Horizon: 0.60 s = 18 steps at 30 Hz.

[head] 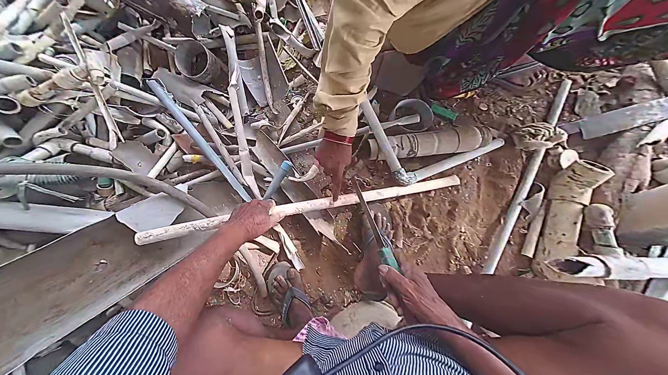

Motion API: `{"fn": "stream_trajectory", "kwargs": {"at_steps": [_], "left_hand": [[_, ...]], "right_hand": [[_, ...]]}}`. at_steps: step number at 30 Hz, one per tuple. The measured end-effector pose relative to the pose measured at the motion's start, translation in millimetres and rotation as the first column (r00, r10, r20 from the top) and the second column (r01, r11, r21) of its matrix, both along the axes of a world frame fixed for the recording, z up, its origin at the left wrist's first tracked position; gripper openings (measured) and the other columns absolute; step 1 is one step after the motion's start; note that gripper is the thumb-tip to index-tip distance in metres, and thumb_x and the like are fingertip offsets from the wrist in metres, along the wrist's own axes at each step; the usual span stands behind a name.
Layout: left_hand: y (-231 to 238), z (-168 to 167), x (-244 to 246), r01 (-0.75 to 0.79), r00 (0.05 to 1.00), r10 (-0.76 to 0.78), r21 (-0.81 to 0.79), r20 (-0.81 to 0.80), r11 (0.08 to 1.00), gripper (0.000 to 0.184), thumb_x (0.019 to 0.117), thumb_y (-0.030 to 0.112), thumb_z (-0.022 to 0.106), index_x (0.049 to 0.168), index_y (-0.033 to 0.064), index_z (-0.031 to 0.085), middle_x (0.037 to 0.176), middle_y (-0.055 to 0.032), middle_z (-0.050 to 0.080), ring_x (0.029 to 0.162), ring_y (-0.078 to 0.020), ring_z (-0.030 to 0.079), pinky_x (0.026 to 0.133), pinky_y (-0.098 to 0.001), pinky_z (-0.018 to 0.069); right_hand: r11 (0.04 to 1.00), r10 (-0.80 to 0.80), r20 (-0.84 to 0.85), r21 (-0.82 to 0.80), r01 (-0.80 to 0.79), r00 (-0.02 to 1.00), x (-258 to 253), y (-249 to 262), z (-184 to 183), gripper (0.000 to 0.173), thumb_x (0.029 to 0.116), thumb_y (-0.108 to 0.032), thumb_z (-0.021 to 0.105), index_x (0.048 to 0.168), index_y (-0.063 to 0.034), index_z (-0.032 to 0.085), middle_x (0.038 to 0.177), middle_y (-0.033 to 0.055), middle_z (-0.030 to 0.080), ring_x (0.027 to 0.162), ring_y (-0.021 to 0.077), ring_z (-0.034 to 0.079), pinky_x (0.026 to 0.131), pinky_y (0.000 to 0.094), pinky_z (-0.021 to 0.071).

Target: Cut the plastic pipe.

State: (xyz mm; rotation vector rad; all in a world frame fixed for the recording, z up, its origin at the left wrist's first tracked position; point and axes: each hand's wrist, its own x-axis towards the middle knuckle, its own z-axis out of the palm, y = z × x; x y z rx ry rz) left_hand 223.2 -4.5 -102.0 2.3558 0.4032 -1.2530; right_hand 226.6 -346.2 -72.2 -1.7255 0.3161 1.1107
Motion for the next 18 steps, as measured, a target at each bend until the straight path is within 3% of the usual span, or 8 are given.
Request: {"fn": "stream_trajectory", "kwargs": {"at_steps": [2, 7, 11, 14, 18], "left_hand": [[-7, 15, 4, 0.005, 0.999, -0.007, 0.070, 0.032, 0.998, 0.056, 0.1085, 0.047, 0.042, 0.123, -0.0025, 0.062, 0.123, -0.0279, 0.063, 0.121, -0.0446, 0.059, 0.099, -0.0642, 0.0431], [-36, 51, 9, 0.049, 0.999, -0.045, 0.233, -0.021, 0.971, 0.075, 0.1048, 0.064, 0.033, 0.127, -0.0023, 0.061, 0.132, -0.0270, 0.061, 0.127, -0.0426, 0.057, 0.101, -0.0608, 0.0439], [-50, 72, 11, 0.063, 0.997, -0.071, 0.275, 0.017, 0.959, 0.076, 0.1030, 0.065, 0.039, 0.125, -0.0039, 0.062, 0.128, -0.0279, 0.062, 0.124, -0.0434, 0.059, 0.099, -0.0609, 0.0452], [-50, 83, 10, 0.044, 0.997, -0.056, 0.190, 0.061, 0.981, 0.068, 0.1029, 0.059, 0.048, 0.126, -0.0034, 0.061, 0.127, -0.0280, 0.062, 0.124, -0.0439, 0.058, 0.100, -0.0625, 0.0441], [-50, 109, 7, 0.068, 0.988, -0.075, 0.061, 0.137, 0.996, 0.046, 0.1047, 0.036, 0.058, 0.126, -0.0043, 0.061, 0.125, -0.0279, 0.062, 0.121, -0.0432, 0.059, 0.102, -0.0609, 0.0432]], "right_hand": [[1.000, -0.005, 0.009, 0.020, 0.005, 1.000, -1, 0, 1, 0.023, 0.1044, -0.013, 0.048, 0.125, -0.0019, 0.045, 0.068, 0.0009, 0.054, 0.043, 0.0072, 0.049, 0.041, 0.0205, 0.0456], [0.999, -0.007, 0.037, 0.044, 0.005, 0.999, -4, 3, 6, 0.022, 0.1066, -0.013, 0.044, 0.125, -0.0014, 0.044, 0.069, 0.0009, 0.053, 0.043, 0.0069, 0.049, 0.042, 0.0203, 0.0462], [0.996, -0.039, 0.066, 0.079, 0.033, 0.997, -6, 1, 8, 0.019, 0.1091, -0.014, 0.042, 0.122, -0.0011, 0.044, 0.068, 0.0006, 0.053, 0.043, 0.0058, 0.048, 0.042, 0.0195, 0.0459], [0.991, -0.095, 0.063, 0.099, 0.089, 0.993, -6, -4, 10, 0.019, 0.1112, -0.018, 0.039, 0.118, -0.0023, 0.046, 0.065, 0.0008, 0.052, 0.042, 0.0070, 0.048, 0.041, 0.0213, 0.0464], [0.979, -0.144, 0.033, 0.148, 0.138, 0.989, -7, -9, 21, 0.019, 0.1126, -0.020, 0.036, 0.117, -0.0035, 0.045, 0.065, 0.0010, 0.051, 0.041, 0.0071, 0.048, 0.040, 0.0215, 0.0463]]}}
